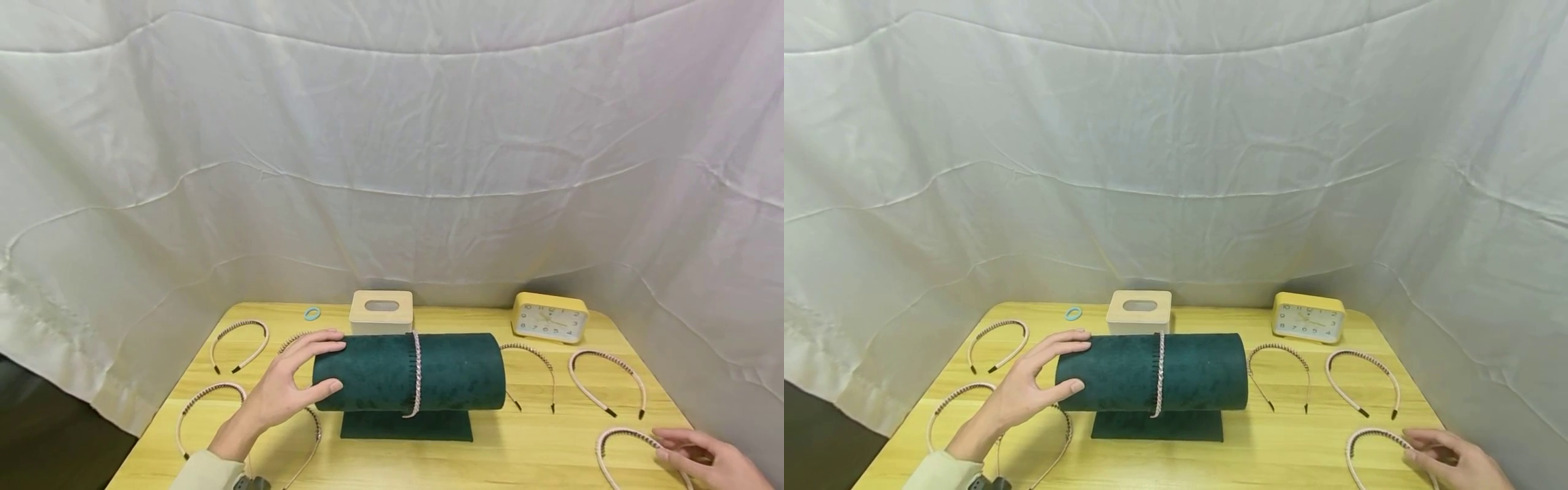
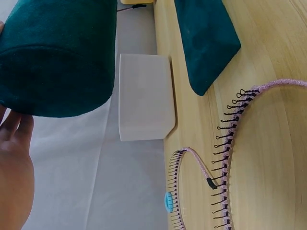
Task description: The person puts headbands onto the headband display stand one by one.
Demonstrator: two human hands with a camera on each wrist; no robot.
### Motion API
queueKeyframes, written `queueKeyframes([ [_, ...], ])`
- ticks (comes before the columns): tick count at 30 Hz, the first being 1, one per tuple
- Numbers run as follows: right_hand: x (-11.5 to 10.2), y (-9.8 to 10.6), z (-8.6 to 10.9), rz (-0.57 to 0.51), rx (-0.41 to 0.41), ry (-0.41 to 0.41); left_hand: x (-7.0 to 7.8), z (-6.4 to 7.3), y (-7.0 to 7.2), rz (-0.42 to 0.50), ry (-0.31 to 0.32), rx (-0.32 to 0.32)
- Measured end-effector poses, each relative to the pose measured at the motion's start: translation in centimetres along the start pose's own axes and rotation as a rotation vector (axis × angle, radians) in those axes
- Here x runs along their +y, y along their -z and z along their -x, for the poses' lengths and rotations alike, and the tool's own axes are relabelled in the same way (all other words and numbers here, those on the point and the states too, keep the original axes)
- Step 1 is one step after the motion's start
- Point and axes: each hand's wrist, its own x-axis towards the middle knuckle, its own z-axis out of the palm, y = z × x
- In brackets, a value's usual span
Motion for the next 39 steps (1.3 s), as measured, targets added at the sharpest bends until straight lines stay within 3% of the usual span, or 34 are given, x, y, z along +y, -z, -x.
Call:
queueKeyframes([
  [20, 0.34, -0.31, 0.1, 0.135, 0.039, 0.032, -0.05, 0.08, -0.01, -0.007, 0.015, -0.006],
  [39, -0.37, 0.41, 0.07, 0.106, 0.009, 0.054, -0.17, 0.11, -0.02, 0.002, 0.013, -0.007],
])
